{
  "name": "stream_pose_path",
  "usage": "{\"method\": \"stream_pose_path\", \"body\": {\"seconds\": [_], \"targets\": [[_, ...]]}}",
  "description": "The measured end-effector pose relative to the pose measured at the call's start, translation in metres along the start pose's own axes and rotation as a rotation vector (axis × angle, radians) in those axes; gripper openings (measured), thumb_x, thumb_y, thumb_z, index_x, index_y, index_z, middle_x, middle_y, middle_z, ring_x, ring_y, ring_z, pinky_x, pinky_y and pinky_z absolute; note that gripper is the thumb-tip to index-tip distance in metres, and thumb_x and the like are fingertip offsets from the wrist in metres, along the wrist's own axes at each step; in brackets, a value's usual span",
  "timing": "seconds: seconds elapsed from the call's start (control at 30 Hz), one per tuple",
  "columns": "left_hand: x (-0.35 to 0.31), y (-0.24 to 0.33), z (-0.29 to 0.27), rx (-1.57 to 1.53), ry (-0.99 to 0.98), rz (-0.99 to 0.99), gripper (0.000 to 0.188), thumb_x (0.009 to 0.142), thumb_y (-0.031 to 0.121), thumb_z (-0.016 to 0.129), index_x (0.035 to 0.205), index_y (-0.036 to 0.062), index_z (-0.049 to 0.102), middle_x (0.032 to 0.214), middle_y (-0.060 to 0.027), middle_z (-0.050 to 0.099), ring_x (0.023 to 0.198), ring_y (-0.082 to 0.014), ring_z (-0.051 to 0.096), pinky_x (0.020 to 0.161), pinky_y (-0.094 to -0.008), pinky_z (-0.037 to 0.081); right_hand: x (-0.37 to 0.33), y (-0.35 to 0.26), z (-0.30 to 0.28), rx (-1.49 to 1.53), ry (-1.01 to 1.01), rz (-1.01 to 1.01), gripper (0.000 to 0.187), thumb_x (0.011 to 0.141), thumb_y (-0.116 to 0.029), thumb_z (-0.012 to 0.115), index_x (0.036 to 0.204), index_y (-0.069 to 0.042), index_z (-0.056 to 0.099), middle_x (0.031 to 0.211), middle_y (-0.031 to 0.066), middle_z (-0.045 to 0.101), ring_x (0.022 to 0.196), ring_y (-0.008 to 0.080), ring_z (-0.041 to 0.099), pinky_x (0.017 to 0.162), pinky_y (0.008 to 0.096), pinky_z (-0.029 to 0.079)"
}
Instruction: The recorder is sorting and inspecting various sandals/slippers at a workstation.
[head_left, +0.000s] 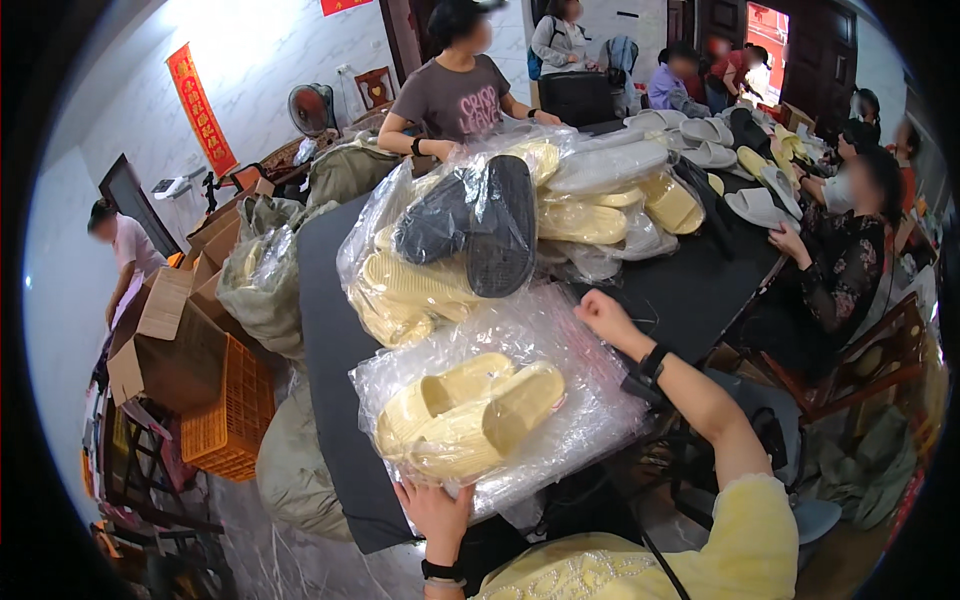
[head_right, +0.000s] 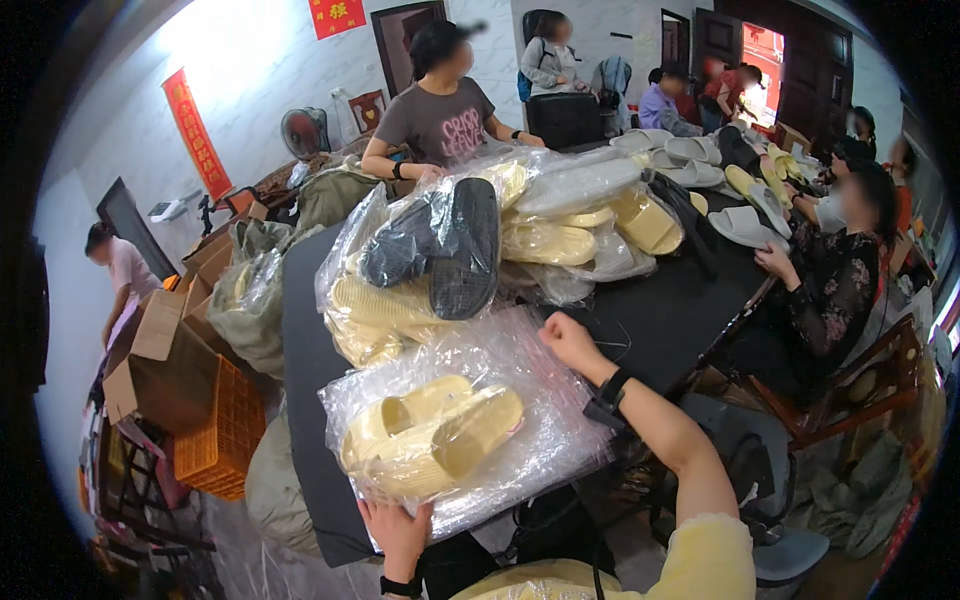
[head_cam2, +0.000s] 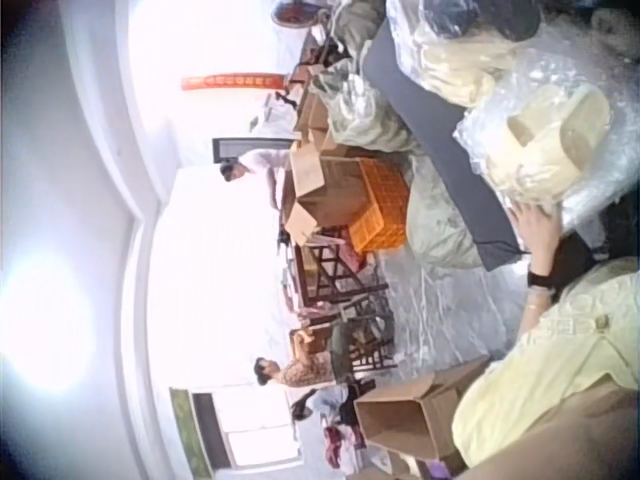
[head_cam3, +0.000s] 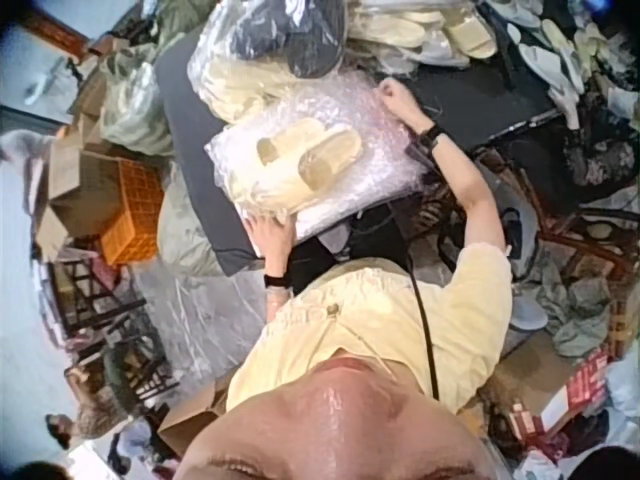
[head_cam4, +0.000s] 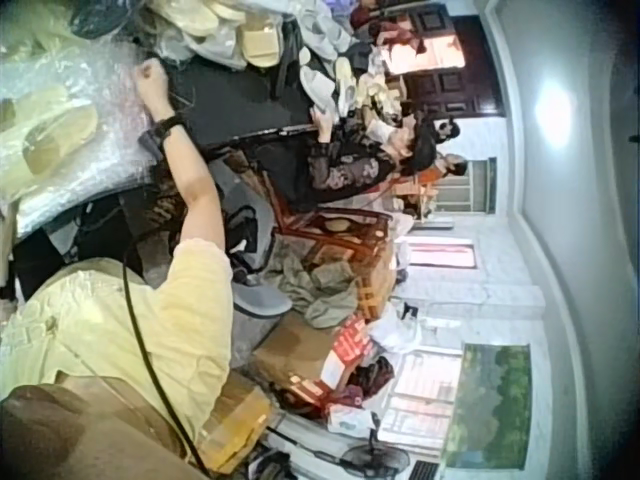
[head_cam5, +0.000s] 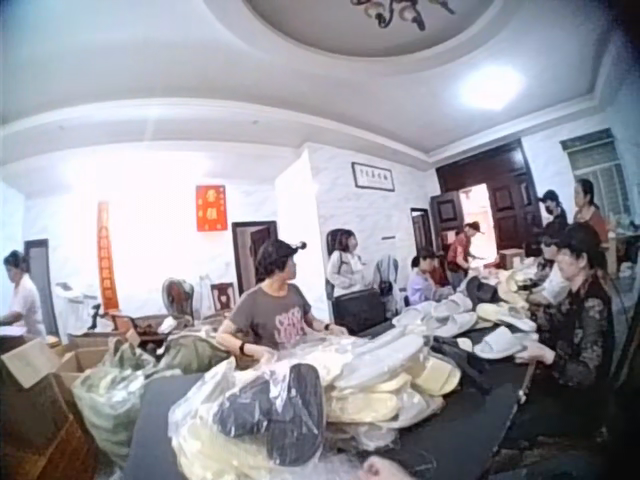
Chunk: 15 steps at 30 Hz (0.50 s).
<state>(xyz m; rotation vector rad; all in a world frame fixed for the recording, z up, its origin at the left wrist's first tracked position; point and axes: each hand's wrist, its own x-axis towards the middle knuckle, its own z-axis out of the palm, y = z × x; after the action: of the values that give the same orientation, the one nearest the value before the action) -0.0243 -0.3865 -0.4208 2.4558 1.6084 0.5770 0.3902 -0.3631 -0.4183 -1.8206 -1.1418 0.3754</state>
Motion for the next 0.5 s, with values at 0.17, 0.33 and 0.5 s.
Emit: {"method": "stream_pose_path", "body": {"seconds": [0.17, 0.33, 0.5], "targets": [[0.001, -0.003, -0.004, 0.006, -0.038, 0.004, 0.071, 0.068, 0.046, 0.067, 0.125, 0.0064, 0.051, 0.133, -0.0224, 0.044, 0.126, -0.0383, 0.037, 0.107, -0.0518, 0.020, -0.022, 0.007, -0.005, 0.075, -0.149, -0.009, 0.019, 0.081, -0.017, 0.067, 0.084, 0.000, 0.058, 0.071, 0.0034, 0.062, 0.065, 0.0098, 0.056, 0.060, 0.0259, 0.047], [0.003, -0.003, 0.002, -0.003, -0.034, 0.004, 0.069, 0.068, 0.046, 0.067, 0.124, 0.0083, 0.052, 0.133, -0.0210, 0.045, 0.125, -0.0377, 0.037, 0.107, -0.0524, 0.019, -0.020, -0.023, 0.005, 0.081, -0.215, -0.070, 0.024, 0.082, -0.022, 0.065, 0.091, 0.001, 0.065, 0.075, 0.0084, 0.067, 0.069, 0.0133, 0.063, 0.065, 0.0270, 0.050], [0.000, -0.005, 0.007, 0.007, 0.023, 0.012, 0.072, 0.070, 0.050, 0.064, 0.126, 0.0074, 0.050, 0.132, -0.0188, 0.046, 0.123, -0.0392, 0.039, 0.106, -0.0529, 0.019, 0.013, -0.019, 0.030, 0.002, -0.555, 0.150, 0.023, 0.086, -0.026, 0.061, 0.084, -0.004, 0.067, 0.069, 0.0018, 0.065, 0.064, 0.0097, 0.059, 0.060, 0.0256, 0.047]]}}
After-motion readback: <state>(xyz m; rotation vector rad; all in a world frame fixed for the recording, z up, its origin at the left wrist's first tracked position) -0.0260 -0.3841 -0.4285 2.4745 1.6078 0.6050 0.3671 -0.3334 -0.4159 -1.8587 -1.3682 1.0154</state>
